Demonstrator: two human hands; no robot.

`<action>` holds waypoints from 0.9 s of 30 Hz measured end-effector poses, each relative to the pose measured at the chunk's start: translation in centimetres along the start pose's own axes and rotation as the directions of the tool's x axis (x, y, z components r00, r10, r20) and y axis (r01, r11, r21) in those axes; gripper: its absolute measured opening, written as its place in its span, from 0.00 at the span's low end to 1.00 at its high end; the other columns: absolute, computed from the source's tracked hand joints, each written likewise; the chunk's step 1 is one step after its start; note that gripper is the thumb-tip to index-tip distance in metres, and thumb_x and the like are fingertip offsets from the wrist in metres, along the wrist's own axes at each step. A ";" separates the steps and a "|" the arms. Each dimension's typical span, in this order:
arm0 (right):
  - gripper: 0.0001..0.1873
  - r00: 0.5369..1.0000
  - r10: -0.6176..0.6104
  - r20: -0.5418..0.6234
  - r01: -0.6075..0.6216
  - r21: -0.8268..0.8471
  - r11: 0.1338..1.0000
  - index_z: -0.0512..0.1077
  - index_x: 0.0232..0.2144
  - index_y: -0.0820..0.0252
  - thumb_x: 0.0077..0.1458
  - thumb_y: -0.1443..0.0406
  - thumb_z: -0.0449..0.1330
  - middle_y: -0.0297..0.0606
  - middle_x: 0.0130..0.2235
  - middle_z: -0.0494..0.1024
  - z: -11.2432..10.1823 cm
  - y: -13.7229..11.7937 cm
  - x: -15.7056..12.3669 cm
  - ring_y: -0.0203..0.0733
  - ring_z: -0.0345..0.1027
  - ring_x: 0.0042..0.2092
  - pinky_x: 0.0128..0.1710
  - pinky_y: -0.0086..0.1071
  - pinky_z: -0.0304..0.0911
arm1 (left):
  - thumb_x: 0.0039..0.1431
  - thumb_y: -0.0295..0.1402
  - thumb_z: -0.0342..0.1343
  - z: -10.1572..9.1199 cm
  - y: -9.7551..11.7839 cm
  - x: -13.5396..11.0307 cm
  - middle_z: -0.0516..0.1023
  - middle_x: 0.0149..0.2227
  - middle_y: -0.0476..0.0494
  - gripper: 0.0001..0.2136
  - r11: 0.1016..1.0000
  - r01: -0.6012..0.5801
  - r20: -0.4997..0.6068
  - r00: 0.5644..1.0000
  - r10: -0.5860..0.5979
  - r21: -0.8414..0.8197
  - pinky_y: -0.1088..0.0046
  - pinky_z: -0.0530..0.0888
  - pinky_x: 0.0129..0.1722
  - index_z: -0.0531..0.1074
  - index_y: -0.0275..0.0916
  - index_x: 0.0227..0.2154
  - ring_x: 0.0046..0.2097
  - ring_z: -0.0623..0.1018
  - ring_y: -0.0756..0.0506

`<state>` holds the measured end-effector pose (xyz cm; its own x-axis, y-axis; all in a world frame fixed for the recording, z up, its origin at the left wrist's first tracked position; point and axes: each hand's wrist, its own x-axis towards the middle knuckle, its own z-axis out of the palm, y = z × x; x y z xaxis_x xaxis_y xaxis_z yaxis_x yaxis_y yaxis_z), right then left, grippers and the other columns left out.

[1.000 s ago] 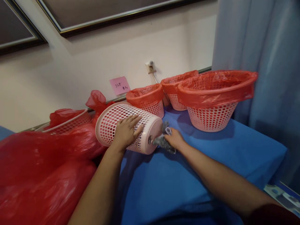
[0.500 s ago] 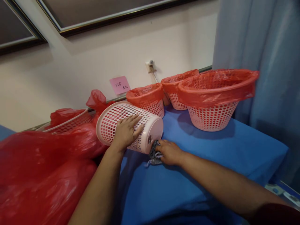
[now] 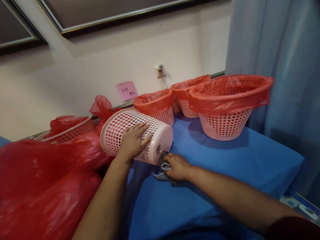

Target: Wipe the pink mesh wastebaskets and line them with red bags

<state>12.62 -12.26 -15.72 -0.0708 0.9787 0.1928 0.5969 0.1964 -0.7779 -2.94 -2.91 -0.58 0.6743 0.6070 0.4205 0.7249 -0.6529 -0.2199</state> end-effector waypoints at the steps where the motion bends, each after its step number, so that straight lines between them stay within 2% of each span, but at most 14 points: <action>1: 0.15 1.000 -0.010 0.013 0.010 0.039 0.999 0.77 0.36 0.54 0.41 0.70 0.67 0.34 0.40 0.80 0.3 -0.1 -0.1 0.42 0.72 0.42 0.44 0.30 0.64 | 0.67 0.46 0.45 0.0 0.0 0.0 0.74 0.62 0.40 0.23 1.000 0.000 0.001 1.000 0.000 -0.004 0.51 0.63 0.61 0.72 0.43 0.58 0.64 0.70 0.36; 3: 0.14 0.999 0.035 -0.004 -0.034 0.115 0.993 0.77 0.35 0.55 0.42 0.72 0.65 0.34 0.37 0.81 0.4 0.3 0.4 0.42 0.73 0.38 0.40 0.31 0.65 | 0.67 0.47 0.45 0.0 -0.1 -0.1 0.74 0.62 0.40 0.24 1.000 0.001 0.002 1.000 -0.001 -0.013 0.50 0.63 0.61 0.72 0.43 0.58 0.64 0.70 0.35; 6: 0.13 0.978 0.175 -0.117 -0.155 0.160 0.975 0.75 0.39 0.58 0.50 0.70 0.60 0.37 0.38 0.81 -0.7 2.1 2.7 0.42 0.73 0.36 0.37 0.33 0.67 | 0.67 0.47 0.45 0.1 -0.2 -0.2 0.74 0.62 0.40 0.24 1.000 -0.002 0.005 1.000 0.002 -0.011 0.50 0.63 0.61 0.72 0.42 0.58 0.64 0.70 0.35; 10: 0.21 0.924 0.238 -0.300 -0.193 0.170 0.966 0.69 0.52 0.58 0.56 0.65 0.58 0.42 0.51 0.76 -2.4 4.2 5.1 0.44 0.71 0.50 0.51 0.37 0.66 | 0.67 0.47 0.44 0.1 -0.2 -0.2 0.74 0.62 0.39 0.24 1.000 -0.003 0.011 1.000 0.003 -0.001 0.51 0.62 0.62 0.72 0.42 0.58 0.64 0.70 0.36; 13: 0.25 0.932 0.194 -0.306 -0.156 0.144 0.977 0.69 0.51 0.59 0.50 0.64 0.64 0.45 0.53 0.74 -2.0 4.3 4.7 0.45 0.70 0.52 0.52 0.37 0.65 | 0.67 0.47 0.44 0.1 -0.1 -0.1 0.74 0.61 0.39 0.24 1.000 0.003 0.003 1.000 -0.003 -0.005 0.50 0.63 0.61 0.72 0.42 0.58 0.64 0.70 0.35; 17: 0.17 0.971 0.118 -0.206 -0.095 0.121 0.988 0.75 0.36 0.57 0.40 0.68 0.69 0.39 0.39 0.79 -0.3 3.4 3.0 0.45 0.74 0.40 0.43 0.35 0.68 | 0.67 0.47 0.45 0.1 -0.2 -0.1 0.74 0.61 0.38 0.25 1.000 -0.015 -0.013 1.000 0.015 -0.010 0.49 0.63 0.60 0.72 0.40 0.58 0.63 0.71 0.34; 19: 0.13 0.974 0.114 -0.196 -0.089 0.133 0.987 0.75 0.34 0.57 0.41 0.69 0.68 0.36 0.34 0.80 -0.3 3.0 2.8 0.44 0.74 0.36 0.39 0.35 0.69 | 0.67 0.46 0.44 0.2 -0.3 -0.2 0.74 0.61 0.38 0.25 1.000 -0.021 -0.014 1.000 0.021 -0.004 0.50 0.64 0.60 0.72 0.39 0.58 0.63 0.71 0.34; 21: 0.15 0.961 0.134 -0.241 -0.099 0.152 0.983 0.75 0.40 0.57 0.47 0.68 0.65 0.38 0.38 0.80 -1.0 2.8 3.3 0.45 0.75 0.39 0.41 0.36 0.70 | 0.68 0.47 0.44 0.2 -0.3 -0.3 0.74 0.61 0.38 0.25 1.000 -0.020 -0.017 1.000 0.020 0.004 0.50 0.64 0.61 0.72 0.39 0.58 0.63 0.71 0.34; 23: 0.22 0.927 0.112 -0.357 -0.056 0.162 0.985 0.71 0.51 0.58 0.52 0.66 0.62 0.44 0.50 0.77 -2.0 2.7 3.9 0.47 0.73 0.50 0.51 0.40 0.68 | 0.68 0.47 0.44 0.2 -0.3 -0.4 0.74 0.61 0.38 0.25 1.000 -0.016 -0.018 1.000 0.016 0.010 0.49 0.64 0.61 0.72 0.40 0.58 0.63 0.71 0.34; 25: 0.30 0.877 0.009 -0.480 0.068 0.142 0.988 0.65 0.59 0.59 0.54 0.65 0.61 0.47 0.59 0.70 -2.8 2.7 4.2 0.48 0.65 0.60 0.60 0.41 0.63 | 0.67 0.48 0.43 0.2 -0.3 -0.4 0.74 0.61 0.39 0.25 1.000 -0.015 -0.015 1.000 0.016 0.010 0.49 0.64 0.60 0.72 0.40 0.58 0.63 0.71 0.34; 27: 0.32 0.861 -0.069 -0.505 0.135 0.095 0.986 0.64 0.60 0.58 0.53 0.66 0.62 0.46 0.61 0.67 -2.8 3.0 4.2 0.47 0.63 0.61 0.61 0.40 0.61 | 0.67 0.48 0.44 0.1 -0.3 -0.4 0.74 0.61 0.39 0.25 1.000 -0.015 -0.009 1.000 0.015 0.005 0.49 0.64 0.60 0.72 0.40 0.59 0.63 0.71 0.34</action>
<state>16.33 -7.76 -15.54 0.3009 0.7983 0.5217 0.5030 0.3320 -0.7980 -3.44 -2.92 -0.81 0.6836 0.5933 0.4250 0.7156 -0.6594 -0.2305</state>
